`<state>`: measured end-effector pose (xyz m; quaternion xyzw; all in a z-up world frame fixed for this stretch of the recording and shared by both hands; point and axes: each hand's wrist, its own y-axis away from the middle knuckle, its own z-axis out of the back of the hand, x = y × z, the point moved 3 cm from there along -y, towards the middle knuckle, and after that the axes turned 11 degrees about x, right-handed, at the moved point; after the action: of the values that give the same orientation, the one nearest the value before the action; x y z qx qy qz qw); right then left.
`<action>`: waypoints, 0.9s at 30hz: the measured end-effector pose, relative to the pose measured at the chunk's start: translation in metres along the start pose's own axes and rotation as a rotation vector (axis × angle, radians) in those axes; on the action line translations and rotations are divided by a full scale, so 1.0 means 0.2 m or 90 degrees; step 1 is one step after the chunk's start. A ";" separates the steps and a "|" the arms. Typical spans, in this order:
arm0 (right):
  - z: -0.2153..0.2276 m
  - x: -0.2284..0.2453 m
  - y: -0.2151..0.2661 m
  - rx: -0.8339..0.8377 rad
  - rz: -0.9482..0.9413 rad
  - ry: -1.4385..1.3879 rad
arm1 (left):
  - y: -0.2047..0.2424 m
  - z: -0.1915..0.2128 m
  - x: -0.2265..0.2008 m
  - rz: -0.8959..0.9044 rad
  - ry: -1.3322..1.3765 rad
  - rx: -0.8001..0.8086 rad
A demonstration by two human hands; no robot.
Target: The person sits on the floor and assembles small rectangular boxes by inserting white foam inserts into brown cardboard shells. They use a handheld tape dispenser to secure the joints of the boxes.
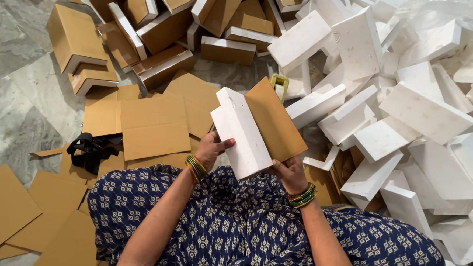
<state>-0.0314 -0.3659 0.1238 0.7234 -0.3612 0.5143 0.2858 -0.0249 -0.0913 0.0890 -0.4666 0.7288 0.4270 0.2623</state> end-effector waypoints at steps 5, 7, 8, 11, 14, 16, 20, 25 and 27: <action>-0.06 0.04 0.01 0.147 0.090 -0.081 | 0.03 -0.02 -0.03 -0.047 0.046 -0.032; -0.06 -0.02 0.00 0.104 -0.061 0.202 | 0.04 -0.05 -0.04 -0.048 0.041 -0.068; -0.07 -0.04 -0.02 0.094 -0.100 0.290 | 0.05 -0.06 -0.04 -0.040 0.047 -0.088; -0.17 0.01 -0.03 0.036 0.207 0.288 | 0.09 -0.12 -0.06 -0.007 0.050 -0.149; -0.09 -0.03 -0.07 -0.231 0.053 0.288 | 0.13 -0.20 -0.09 0.046 0.015 -0.164; 0.01 0.01 -0.09 -0.246 0.144 0.224 | 0.13 -0.23 -0.09 0.084 -0.009 -0.127; 0.15 0.13 -0.05 -0.145 0.205 0.057 | 0.10 0.03 -0.19 -0.021 0.232 -0.109; 0.23 -0.13 -0.07 -0.088 0.081 0.203 | 0.05 0.02 -0.17 -0.051 0.042 0.115; 0.32 -0.23 -0.07 -0.101 0.034 0.244 | 0.07 -0.01 -0.10 0.011 -0.051 0.098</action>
<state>0.0039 -0.3977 0.0591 0.5776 -0.3587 0.6200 0.3915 -0.0280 -0.0803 0.1106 -0.4210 0.7525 0.3902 0.3230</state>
